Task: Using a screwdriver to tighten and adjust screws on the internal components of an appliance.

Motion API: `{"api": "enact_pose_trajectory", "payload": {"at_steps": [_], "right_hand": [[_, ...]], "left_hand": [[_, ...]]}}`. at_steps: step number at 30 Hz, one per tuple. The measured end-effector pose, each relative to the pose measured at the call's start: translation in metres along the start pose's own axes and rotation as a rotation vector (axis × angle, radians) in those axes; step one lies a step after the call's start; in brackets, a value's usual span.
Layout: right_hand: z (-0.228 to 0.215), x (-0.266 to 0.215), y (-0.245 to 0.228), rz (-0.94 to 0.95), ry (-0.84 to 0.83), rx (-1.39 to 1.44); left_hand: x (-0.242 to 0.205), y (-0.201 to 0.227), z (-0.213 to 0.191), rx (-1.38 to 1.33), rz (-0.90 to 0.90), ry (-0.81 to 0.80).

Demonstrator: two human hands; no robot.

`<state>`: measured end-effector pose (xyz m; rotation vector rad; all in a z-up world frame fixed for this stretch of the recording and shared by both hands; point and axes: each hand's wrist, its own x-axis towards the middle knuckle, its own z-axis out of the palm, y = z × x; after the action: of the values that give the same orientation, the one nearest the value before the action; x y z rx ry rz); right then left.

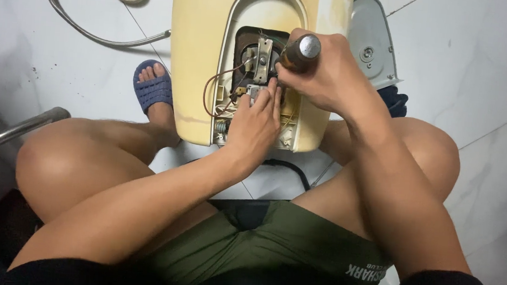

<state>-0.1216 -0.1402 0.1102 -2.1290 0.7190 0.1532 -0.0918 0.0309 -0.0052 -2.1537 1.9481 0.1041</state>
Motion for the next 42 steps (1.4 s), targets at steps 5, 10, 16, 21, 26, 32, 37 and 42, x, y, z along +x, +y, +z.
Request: {"api": "enact_pose_trajectory", "payload": {"at_steps": [5,10,16,21,26,32,37,42], "right_hand": [[-0.002,0.000,-0.002,-0.010,-0.016,0.005],[-0.002,0.001,0.000,-0.015,0.004,-0.007],[0.001,0.002,0.006,-0.056,0.046,-0.015],[0.001,0.001,-0.002,-0.030,0.015,-0.025],[-0.007,0.000,-0.005,-0.033,0.018,-0.044],[-0.006,-0.004,0.002,-0.082,0.055,-0.102],[-0.011,-0.006,0.001,-0.130,0.098,0.023],[-0.005,-0.005,0.003,-0.148,0.077,0.013]], "left_hand": [[0.000,-0.003,-0.010,-0.002,0.006,-0.101],[-0.004,-0.002,-0.013,0.039,0.013,-0.047],[0.000,-0.003,-0.012,0.022,0.007,-0.008],[0.002,-0.006,-0.012,0.020,0.081,-0.068],[0.003,-0.006,-0.017,-0.003,0.106,-0.130],[0.002,-0.001,-0.009,-0.079,0.092,-0.160],[0.000,-0.015,-0.044,-0.272,0.074,-0.219],[-0.005,-0.015,-0.050,-0.284,0.044,-0.193]]}}
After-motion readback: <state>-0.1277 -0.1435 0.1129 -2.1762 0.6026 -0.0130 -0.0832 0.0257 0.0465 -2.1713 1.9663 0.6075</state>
